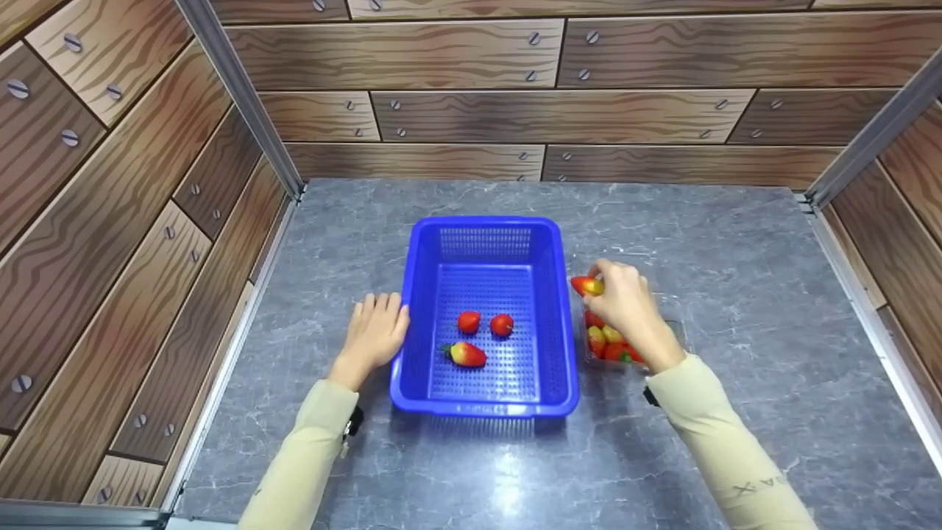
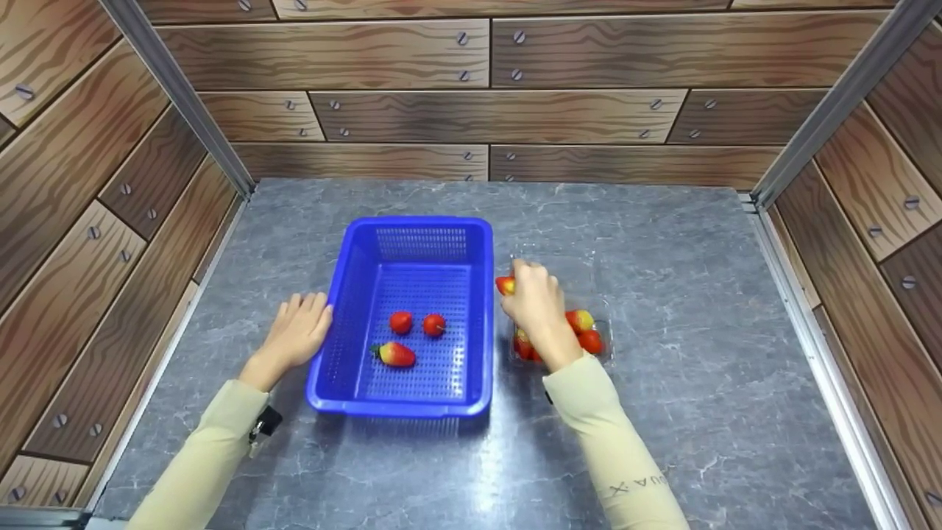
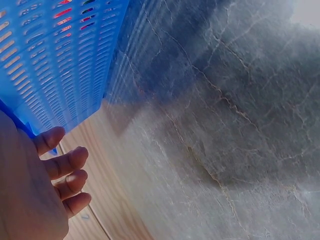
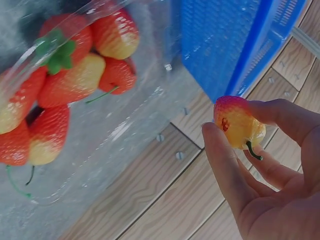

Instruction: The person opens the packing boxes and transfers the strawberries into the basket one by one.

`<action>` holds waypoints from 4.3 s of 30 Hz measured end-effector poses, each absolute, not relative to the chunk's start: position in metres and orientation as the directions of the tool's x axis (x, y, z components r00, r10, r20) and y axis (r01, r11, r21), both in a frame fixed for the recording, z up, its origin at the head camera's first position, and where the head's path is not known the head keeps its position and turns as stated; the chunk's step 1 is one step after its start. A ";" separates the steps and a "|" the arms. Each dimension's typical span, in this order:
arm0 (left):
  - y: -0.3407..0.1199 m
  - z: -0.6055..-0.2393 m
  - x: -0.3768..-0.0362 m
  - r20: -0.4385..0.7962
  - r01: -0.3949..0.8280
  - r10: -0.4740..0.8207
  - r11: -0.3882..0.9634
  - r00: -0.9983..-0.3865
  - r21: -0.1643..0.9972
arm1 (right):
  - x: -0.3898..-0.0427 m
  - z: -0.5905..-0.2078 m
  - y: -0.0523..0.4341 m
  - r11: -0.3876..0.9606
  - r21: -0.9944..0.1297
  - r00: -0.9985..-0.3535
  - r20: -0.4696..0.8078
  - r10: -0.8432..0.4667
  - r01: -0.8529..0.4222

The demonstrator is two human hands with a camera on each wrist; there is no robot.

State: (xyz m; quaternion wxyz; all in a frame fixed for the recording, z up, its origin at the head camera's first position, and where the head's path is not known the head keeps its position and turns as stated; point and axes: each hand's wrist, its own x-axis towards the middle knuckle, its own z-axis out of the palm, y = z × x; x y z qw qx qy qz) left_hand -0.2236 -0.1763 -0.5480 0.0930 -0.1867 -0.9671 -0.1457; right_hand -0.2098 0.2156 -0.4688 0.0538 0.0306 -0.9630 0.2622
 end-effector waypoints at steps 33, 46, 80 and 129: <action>-0.177 -0.547 -0.222 0.248 0.392 0.333 0.885 -0.910 0.252 | -0.189 -0.497 0.135 0.840 -0.478 -0.965 0.079 -0.251 -0.258; -0.175 -0.547 -0.222 0.229 0.382 0.327 0.885 -0.917 0.266 | -0.181 -0.519 0.124 0.818 -0.503 -0.955 0.057 -0.292 -0.280; -0.176 -0.549 -0.223 0.227 0.384 0.331 0.889 -0.916 0.249 | -0.169 -0.553 0.110 0.806 -0.489 -0.930 0.024 -0.368 -0.332; -0.175 -0.546 -0.222 0.241 0.392 0.336 0.886 -0.911 0.246 | -0.165 -0.519 0.110 0.836 -0.481 -0.943 -0.052 -0.328 -0.264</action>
